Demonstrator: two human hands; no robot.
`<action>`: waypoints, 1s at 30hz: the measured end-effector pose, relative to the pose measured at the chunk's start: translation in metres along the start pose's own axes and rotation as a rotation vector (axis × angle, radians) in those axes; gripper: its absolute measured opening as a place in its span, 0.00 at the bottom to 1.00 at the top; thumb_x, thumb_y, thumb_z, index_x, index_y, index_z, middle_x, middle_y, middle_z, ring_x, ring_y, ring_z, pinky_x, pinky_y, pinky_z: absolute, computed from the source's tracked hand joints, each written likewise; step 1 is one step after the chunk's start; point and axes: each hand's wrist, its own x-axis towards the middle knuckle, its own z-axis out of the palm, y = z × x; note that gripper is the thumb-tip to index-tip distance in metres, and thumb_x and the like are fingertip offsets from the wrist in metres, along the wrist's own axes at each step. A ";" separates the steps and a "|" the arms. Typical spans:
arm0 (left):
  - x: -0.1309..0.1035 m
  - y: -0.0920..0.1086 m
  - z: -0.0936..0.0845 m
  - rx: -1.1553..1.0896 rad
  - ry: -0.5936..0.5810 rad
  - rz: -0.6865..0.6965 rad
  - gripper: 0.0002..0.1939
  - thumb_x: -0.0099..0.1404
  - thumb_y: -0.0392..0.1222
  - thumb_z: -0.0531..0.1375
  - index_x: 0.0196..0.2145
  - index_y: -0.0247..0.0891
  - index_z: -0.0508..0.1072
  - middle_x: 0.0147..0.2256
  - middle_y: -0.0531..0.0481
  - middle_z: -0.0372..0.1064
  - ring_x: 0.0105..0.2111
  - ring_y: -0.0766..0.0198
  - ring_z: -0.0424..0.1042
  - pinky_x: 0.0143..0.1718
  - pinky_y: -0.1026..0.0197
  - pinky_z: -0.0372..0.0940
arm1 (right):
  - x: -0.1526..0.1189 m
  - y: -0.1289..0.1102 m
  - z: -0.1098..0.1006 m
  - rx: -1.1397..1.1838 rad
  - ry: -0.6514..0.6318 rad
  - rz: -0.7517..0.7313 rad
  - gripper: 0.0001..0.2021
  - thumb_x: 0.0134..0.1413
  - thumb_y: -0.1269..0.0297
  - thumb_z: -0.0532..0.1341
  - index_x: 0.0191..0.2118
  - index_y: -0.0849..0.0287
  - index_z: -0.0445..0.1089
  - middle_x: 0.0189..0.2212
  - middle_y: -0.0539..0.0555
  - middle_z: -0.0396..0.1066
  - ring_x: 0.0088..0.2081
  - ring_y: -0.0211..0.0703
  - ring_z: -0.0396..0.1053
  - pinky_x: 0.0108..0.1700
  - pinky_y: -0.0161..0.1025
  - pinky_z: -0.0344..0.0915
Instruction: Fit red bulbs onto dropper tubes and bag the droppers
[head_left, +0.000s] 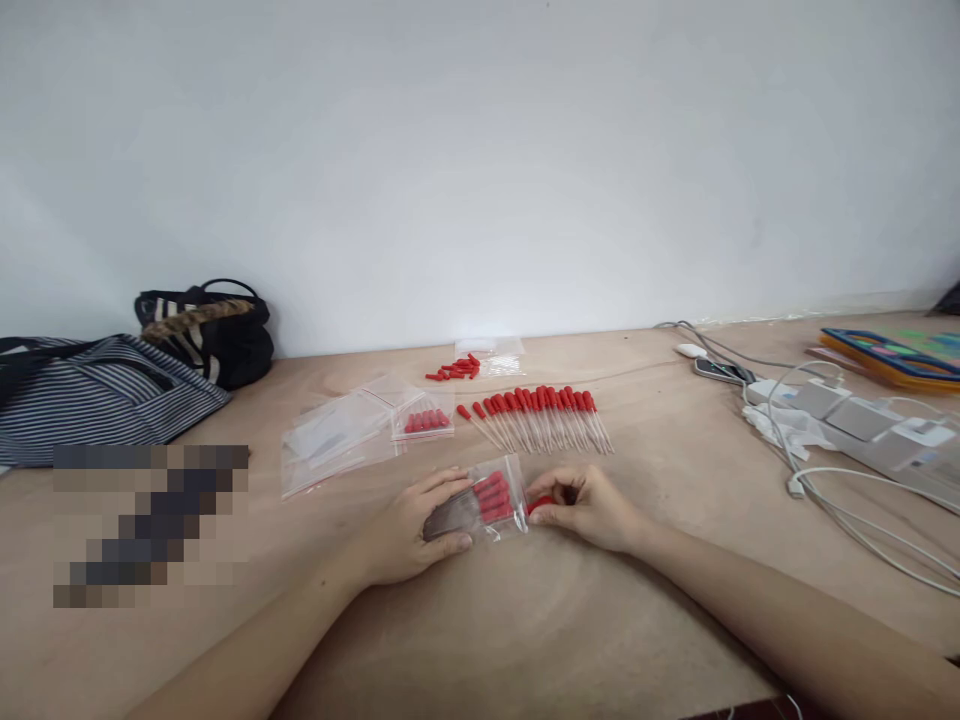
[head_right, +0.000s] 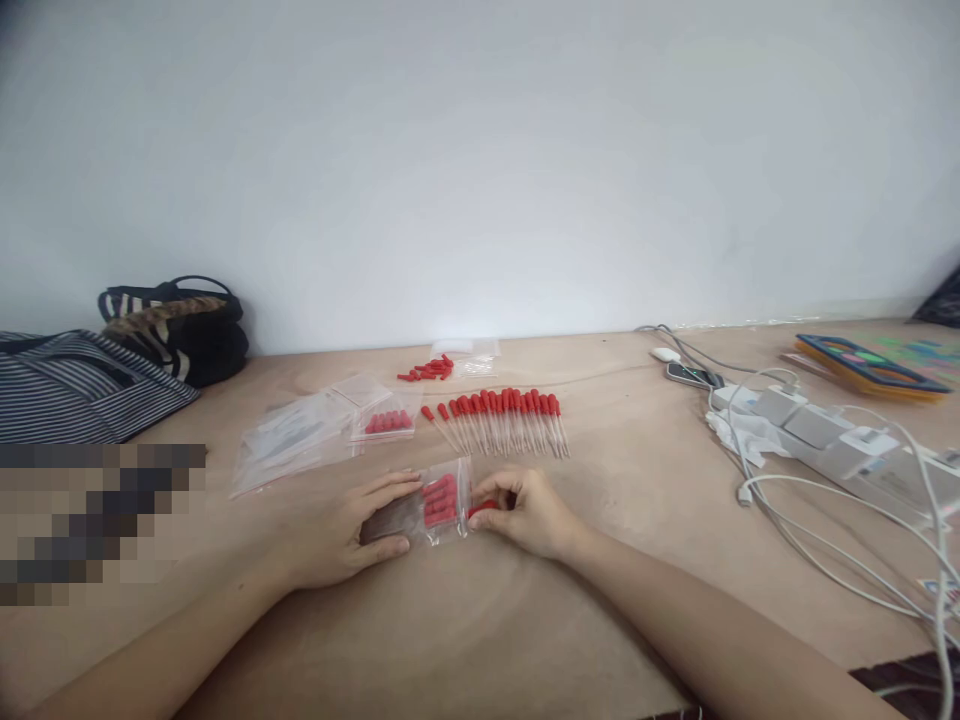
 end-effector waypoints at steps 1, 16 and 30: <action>0.000 0.000 0.000 -0.001 0.000 0.000 0.28 0.57 0.51 0.55 0.54 0.42 0.57 0.57 0.46 0.53 0.56 0.54 0.53 0.55 0.49 0.51 | 0.000 0.000 0.000 0.033 -0.011 0.028 0.11 0.39 0.59 0.65 0.30 0.59 0.71 0.18 0.46 0.59 0.21 0.31 0.55 0.23 0.31 0.54; 0.002 0.000 0.001 -0.001 0.031 0.025 0.27 0.57 0.51 0.56 0.53 0.43 0.59 0.56 0.46 0.55 0.55 0.53 0.54 0.54 0.48 0.52 | 0.015 -0.002 0.008 0.325 -0.168 0.150 0.13 0.33 0.59 0.67 0.26 0.60 0.67 0.19 0.46 0.67 0.19 0.30 0.62 0.21 0.29 0.55; 0.004 -0.005 0.004 0.022 0.070 0.062 0.27 0.56 0.53 0.56 0.52 0.42 0.60 0.54 0.44 0.57 0.55 0.53 0.54 0.56 0.46 0.48 | 0.019 -0.001 0.017 0.158 -0.182 0.115 0.15 0.31 0.59 0.68 0.26 0.59 0.65 0.23 0.49 0.71 0.26 0.37 0.68 0.26 0.31 0.60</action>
